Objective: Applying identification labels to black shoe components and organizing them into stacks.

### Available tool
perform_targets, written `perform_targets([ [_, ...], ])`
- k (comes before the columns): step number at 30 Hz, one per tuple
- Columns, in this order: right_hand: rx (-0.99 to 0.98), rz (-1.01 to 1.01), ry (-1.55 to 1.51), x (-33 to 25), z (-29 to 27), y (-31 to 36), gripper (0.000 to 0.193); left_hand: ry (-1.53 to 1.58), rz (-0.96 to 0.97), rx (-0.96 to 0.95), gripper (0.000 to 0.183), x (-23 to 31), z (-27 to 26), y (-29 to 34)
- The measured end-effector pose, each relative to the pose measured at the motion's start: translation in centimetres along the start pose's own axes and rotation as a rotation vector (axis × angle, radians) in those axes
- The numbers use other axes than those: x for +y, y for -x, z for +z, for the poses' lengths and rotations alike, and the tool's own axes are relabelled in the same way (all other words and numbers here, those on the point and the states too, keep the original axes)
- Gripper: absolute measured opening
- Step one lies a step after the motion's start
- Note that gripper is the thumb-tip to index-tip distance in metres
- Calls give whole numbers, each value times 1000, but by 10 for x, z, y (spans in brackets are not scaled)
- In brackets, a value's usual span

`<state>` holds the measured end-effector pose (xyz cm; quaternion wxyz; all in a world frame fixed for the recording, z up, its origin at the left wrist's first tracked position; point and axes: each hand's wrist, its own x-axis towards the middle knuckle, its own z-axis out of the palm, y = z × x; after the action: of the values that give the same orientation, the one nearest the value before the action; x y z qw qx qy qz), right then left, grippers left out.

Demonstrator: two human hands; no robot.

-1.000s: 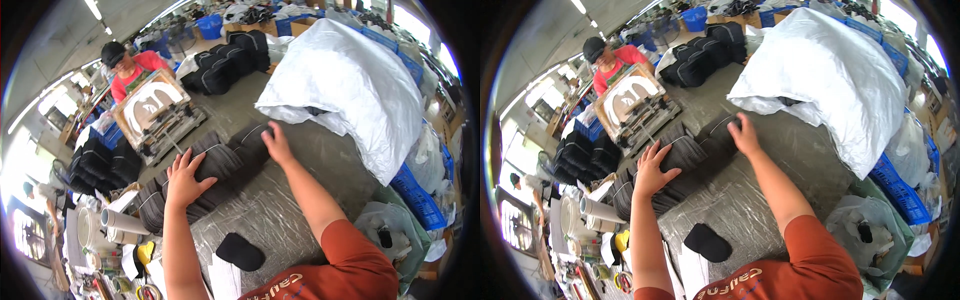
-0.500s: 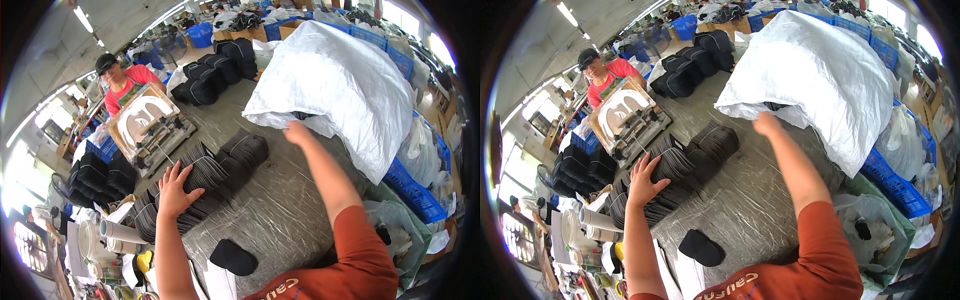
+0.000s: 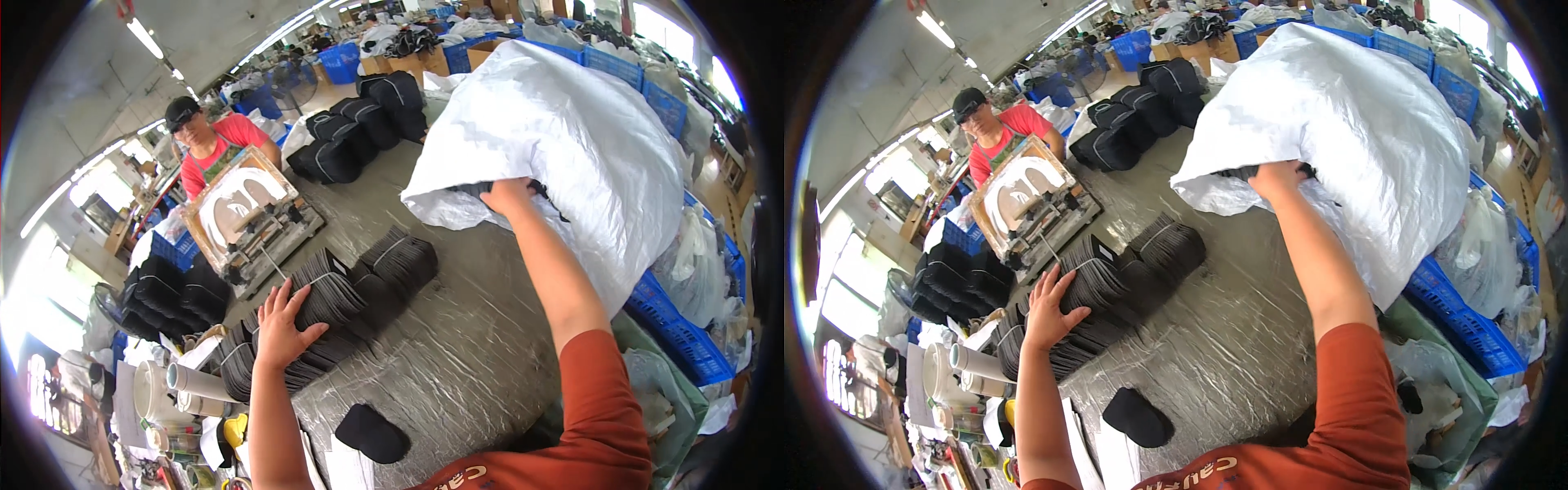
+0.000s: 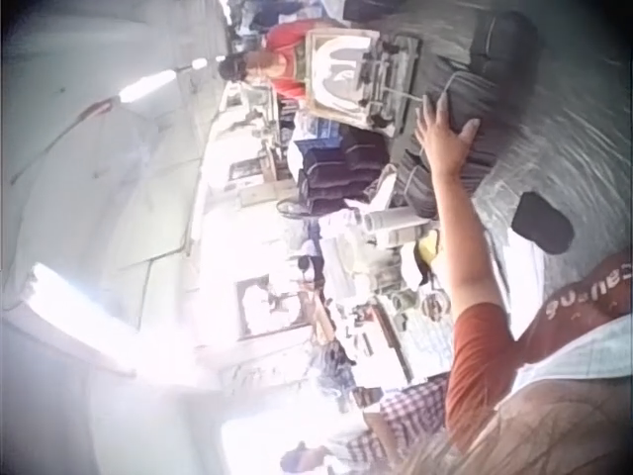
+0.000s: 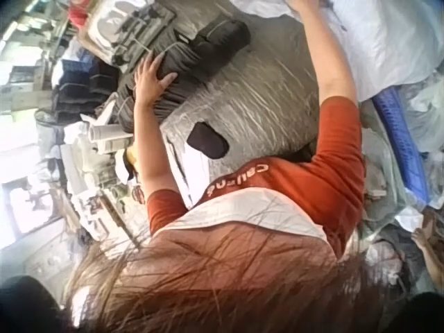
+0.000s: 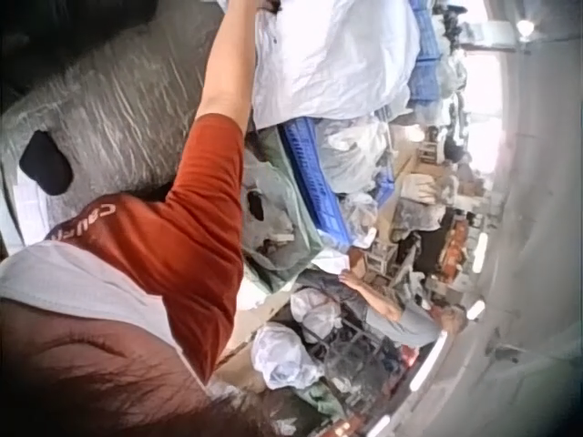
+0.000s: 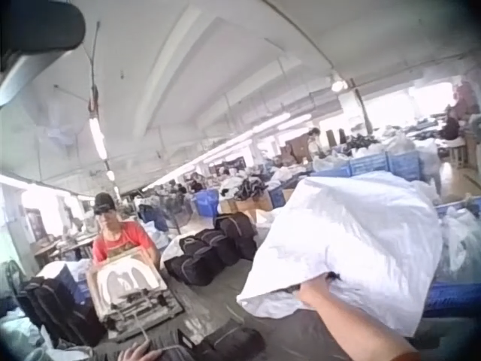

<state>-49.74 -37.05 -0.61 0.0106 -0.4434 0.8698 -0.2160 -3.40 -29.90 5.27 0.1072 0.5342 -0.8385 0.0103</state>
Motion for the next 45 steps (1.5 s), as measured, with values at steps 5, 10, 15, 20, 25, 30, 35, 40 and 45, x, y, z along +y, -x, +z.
perform_targets([
  [5, 468, -114, -18, 53, 78, -33, 64, 6, 50, -14, 78, 7, 9, -9],
  [10, 674, -247, -454, 85, 49, -30, 41, -2, 29, -5, 78, 6, 6, -1],
  [15, 534, -304, -552, 113, -23, 70, 32, 77, 71, 76, 78, -1, 12, -4],
  [20, 577, -448, -520, 115, -46, 204, 30, 165, 233, 513, 44, 42, 7, 15],
  [25, 271, -567, -528, 115, -81, 352, 34, 731, 403, 350, 15, 157, 32, 24],
  [30, 236, -504, -743, 129, -108, 314, 22, 559, 250, -151, 30, 213, 60, 28],
  [35, -96, -719, -689, 100, -61, 233, 54, 277, 253, -118, 37, 239, 63, 41],
  [40, -649, -712, -814, 78, -24, 229, 61, 361, 269, -162, 35, 224, 62, 51],
  [45, -746, -651, -870, 67, -40, 254, 38, 412, 401, 42, 43, 204, 60, 42],
])
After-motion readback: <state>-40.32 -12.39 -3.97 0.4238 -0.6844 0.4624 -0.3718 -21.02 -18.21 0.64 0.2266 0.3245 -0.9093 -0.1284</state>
